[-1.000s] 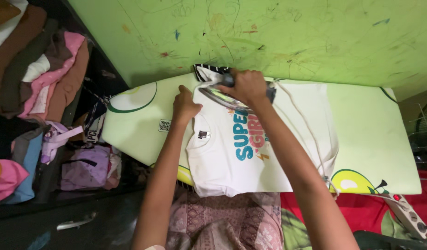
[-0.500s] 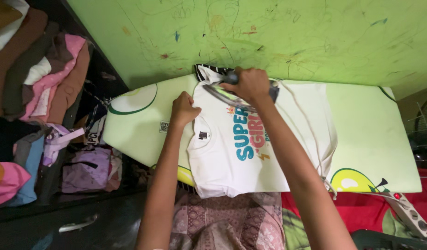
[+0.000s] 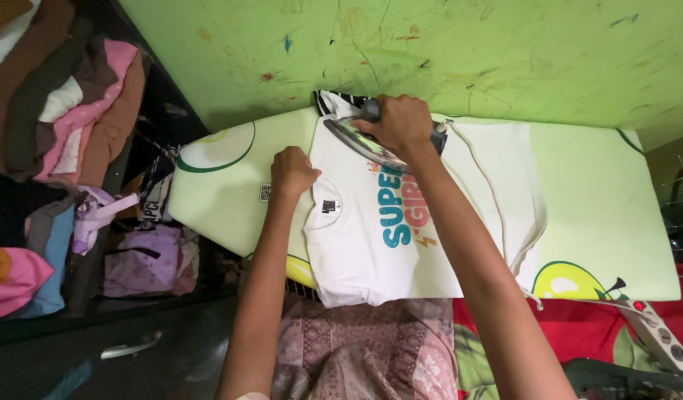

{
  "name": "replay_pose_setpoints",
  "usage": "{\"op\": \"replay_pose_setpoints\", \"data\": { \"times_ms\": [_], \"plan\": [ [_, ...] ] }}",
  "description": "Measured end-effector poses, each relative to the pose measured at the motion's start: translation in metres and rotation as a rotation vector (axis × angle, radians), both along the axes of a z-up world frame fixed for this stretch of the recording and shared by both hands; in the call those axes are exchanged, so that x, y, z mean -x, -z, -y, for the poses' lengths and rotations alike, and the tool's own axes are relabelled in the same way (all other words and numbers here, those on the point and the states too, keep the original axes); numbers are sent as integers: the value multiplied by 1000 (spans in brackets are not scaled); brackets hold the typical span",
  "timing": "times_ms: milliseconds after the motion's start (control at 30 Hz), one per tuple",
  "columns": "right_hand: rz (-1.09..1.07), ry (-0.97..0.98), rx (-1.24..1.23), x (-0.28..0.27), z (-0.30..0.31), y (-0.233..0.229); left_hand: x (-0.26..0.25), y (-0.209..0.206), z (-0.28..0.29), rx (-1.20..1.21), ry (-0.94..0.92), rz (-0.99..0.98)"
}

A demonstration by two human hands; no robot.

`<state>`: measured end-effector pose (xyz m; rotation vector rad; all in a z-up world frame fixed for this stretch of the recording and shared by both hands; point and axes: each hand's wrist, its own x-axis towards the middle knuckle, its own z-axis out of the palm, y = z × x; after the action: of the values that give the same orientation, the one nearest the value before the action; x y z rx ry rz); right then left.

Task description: The person irons a white t-shirt with black striped sleeves on an ironing board. They smooth the fabric, move the iron across the sleeves and body, flip the shirt, and continue ironing the back side.

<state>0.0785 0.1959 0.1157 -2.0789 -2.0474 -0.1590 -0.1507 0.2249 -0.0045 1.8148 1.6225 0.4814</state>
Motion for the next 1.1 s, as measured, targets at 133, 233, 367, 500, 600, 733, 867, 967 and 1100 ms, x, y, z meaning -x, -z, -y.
{"op": "replay_pose_setpoints", "data": {
  "times_ms": [133, 233, 367, 500, 600, 733, 867, 967, 1100],
  "plan": [
    [73, -164, 59, 14, -3, 3, -5, -11, 2, -423, -148, 80],
    [76, -247, 59, 19, -4, 9, -25, -17, -1, -699, -203, 304],
    [54, -134, 13, -1, -6, 6, -71, -19, -4, -548, -129, 427],
    [50, 13, -15, -48, 13, 3, -112, -3, 9, -599, -50, 284],
    [40, 201, 96, -89, 31, -2, -125, 10, 19, -611, 0, 141],
    [43, 343, 89, -132, 61, -10, -129, 19, 30, -581, 114, -131],
    [6, 424, 105, -140, 75, -13, -138, 19, 34, -506, 119, -216],
    [-15, 376, 83, -131, 77, -9, -167, 15, 47, -474, 138, -239],
    [11, 396, 115, -138, 85, -1, -219, 13, 74, -429, 244, -268]
  ]
}}
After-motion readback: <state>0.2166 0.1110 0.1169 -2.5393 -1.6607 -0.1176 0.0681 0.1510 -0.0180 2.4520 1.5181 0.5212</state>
